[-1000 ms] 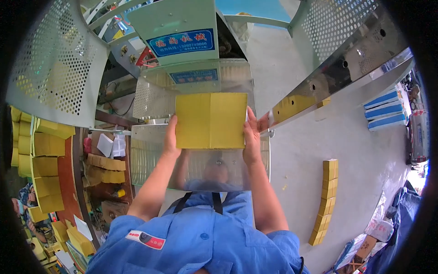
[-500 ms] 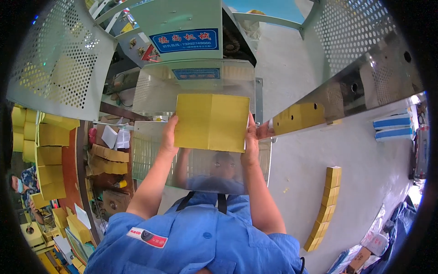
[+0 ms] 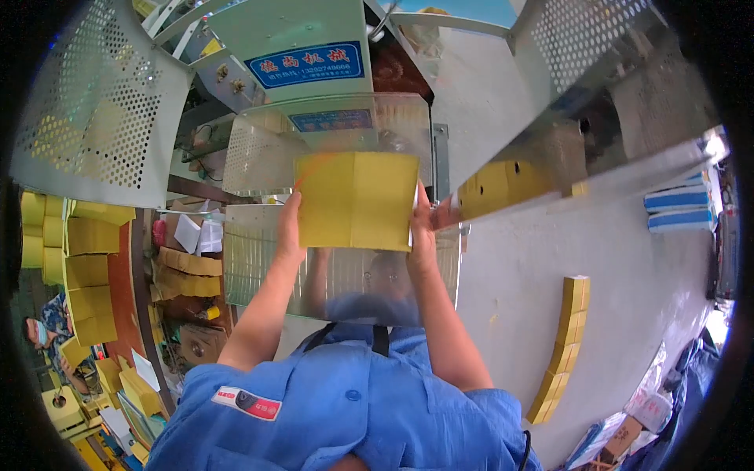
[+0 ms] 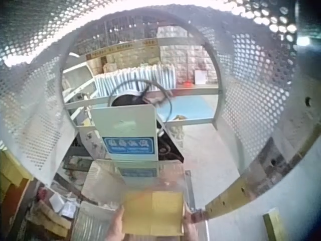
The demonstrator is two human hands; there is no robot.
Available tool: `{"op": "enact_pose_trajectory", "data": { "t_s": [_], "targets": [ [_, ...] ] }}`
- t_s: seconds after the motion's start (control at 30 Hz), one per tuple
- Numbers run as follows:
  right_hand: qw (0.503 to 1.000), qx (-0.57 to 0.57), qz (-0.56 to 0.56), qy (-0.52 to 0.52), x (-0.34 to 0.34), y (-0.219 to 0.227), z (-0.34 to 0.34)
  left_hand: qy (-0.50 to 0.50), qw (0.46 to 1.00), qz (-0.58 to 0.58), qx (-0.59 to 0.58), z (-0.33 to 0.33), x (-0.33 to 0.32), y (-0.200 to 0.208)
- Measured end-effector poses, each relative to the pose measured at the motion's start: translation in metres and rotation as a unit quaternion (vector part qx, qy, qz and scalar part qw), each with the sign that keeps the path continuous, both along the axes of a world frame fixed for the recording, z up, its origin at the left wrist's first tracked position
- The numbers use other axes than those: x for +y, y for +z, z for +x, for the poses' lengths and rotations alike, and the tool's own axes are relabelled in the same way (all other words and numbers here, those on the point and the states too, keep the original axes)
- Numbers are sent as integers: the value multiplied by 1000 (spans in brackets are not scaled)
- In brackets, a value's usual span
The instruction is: Gathering stacks of yellow paper blocks, inserting clean divider sheets, and using an automated band strapping machine to bundle them.
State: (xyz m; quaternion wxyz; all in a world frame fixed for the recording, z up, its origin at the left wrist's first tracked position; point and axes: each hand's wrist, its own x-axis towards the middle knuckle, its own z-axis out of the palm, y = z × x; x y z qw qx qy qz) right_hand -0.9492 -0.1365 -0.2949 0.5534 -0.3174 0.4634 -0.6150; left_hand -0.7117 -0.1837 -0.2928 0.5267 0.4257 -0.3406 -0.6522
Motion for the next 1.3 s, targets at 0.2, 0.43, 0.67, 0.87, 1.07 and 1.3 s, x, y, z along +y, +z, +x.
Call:
{"op": "enact_pose_trajectory", "data": {
  "t_s": [0.2,0.43,0.67,0.87,1.07,1.3],
  "targets": [
    [999,10,12,-52,-5,-24,-6,28,999,41,14,-11,-2,5],
    [1000,3,14,-28,-5,-29,-9,-28,999,32,-19,-7,-6,3],
    [998,-35,-6,-46,-1,-30,-3,-55,998,25,17,-11,2,1],
    [999,-14,-24,-27,1,-33,-11,-55,998,22,-16,-13,4,1],
    [997,-72,-10,29,6,-5,-2,-3,1000,21,10,-8,20,3],
    [995,-92,13,36,57,-2,20,127,977,-20,-170,10,105,6]
  ]
}}
